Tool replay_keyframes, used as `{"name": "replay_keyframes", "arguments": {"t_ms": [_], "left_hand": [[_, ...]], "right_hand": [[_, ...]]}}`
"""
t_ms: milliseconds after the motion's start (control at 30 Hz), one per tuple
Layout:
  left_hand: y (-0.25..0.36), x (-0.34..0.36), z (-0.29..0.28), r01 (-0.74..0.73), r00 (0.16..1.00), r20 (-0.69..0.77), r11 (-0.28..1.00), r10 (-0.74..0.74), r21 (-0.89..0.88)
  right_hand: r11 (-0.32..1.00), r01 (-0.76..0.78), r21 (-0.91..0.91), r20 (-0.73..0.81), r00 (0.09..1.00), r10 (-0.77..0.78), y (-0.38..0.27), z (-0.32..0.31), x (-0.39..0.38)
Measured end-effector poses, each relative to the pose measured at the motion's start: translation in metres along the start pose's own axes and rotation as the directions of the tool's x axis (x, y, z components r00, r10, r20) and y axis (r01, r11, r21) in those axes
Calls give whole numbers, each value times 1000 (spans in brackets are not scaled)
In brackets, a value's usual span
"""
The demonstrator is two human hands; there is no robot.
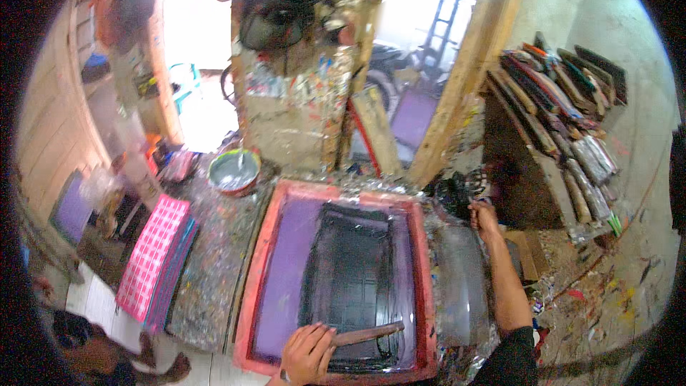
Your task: The person performs screen printing on fabric pieces by placing each piece onto a glass surface, lowering the screen, and spreading ink across the screen using a squeegee by hand before lifting the screen and setting the printed fabric aside.
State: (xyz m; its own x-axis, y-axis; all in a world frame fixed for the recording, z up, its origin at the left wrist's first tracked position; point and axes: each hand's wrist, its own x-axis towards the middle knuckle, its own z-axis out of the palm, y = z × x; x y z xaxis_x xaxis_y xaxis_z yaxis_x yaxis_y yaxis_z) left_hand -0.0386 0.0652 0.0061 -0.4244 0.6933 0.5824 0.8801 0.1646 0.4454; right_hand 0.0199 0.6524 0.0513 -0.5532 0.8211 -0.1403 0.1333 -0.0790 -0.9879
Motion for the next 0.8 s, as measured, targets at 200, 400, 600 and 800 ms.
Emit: {"name": "replay_keyframes", "arguments": {"t_ms": [200, 400, 600, 800], "left_hand": [[-3, 8, 9, -8, 995, 97, 1000, 11, -28], [2, 19, 14, -142, 987, -81, 989, 138, -34], [-5, 9, 6, -83, 996, -43, 997, 82, -3], [0, 7, 7, -106, 994, -36, 993, 105, -45]], "right_hand": [[416, 409, -812, 220, 875, -431, 28, 112, -125], [783, 465, -413, 146, 883, -447, 155, 102, -38], [955, -295, 7, 447, 855, 261, 136, 187, -82], [911, -108, -398, 236, 948, 215, 95, 97, -119]]}}
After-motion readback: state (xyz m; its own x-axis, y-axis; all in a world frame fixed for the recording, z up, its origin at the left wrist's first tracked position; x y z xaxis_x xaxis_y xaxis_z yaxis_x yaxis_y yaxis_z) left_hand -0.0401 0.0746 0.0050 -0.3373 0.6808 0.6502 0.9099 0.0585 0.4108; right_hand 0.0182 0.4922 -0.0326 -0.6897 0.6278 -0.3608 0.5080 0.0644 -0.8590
